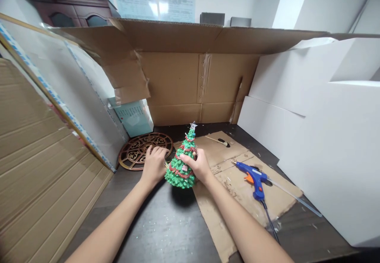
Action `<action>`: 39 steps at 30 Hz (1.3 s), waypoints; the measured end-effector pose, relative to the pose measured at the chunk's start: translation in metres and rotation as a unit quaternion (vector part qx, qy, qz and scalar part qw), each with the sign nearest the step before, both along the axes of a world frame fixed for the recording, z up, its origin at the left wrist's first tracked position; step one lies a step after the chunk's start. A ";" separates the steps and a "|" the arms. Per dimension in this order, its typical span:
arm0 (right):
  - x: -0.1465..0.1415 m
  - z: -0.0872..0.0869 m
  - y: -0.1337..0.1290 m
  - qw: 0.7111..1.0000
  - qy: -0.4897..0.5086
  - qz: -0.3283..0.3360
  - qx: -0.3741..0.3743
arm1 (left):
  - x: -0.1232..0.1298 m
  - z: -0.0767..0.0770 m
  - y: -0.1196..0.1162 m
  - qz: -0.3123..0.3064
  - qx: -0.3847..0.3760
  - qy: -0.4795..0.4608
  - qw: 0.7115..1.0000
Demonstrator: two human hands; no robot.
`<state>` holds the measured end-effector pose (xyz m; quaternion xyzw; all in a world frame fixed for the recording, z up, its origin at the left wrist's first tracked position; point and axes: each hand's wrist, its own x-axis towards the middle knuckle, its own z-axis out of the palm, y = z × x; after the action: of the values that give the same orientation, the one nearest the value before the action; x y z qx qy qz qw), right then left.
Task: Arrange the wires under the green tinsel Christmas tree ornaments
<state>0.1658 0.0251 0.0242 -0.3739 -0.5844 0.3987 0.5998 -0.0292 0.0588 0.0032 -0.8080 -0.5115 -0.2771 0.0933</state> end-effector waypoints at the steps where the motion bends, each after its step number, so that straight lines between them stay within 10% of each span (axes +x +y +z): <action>1: 0.000 -0.002 0.001 1.000 -0.005 -0.029 0.007 | -0.001 -0.003 0.002 0.013 0.003 -0.012 1.000; 7: 0.002 -0.015 0.015 0.957 -0.018 -0.279 0.074 | 0.002 -0.013 0.008 0.074 0.024 -0.086 0.993; 11: 0.009 -0.020 0.027 0.926 -0.059 -0.358 0.108 | 0.008 -0.014 0.006 0.009 0.006 -0.091 0.996; 22: 0.004 -0.019 0.020 0.977 0.001 -0.212 0.012 | 0.023 -0.013 -0.006 -0.201 -0.070 -0.050 0.976; 27: 0.001 -0.022 0.018 0.989 0.056 -0.139 -0.012 | 0.022 -0.015 -0.008 -0.183 -0.072 -0.091 0.976; 34: 0.010 -0.023 0.028 0.971 0.049 -0.236 -0.001 | 0.025 -0.015 -0.001 -0.166 -0.059 -0.133 0.975; 39: 0.021 -0.015 0.018 0.948 -0.038 -0.315 0.018 | 0.046 0.024 -0.085 -0.038 -0.061 -0.212 0.975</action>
<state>0.1871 0.0434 0.0093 -0.5427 -0.4662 0.1646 0.6789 0.0165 -0.0260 0.0269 -0.7537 -0.5043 -0.4142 -0.0774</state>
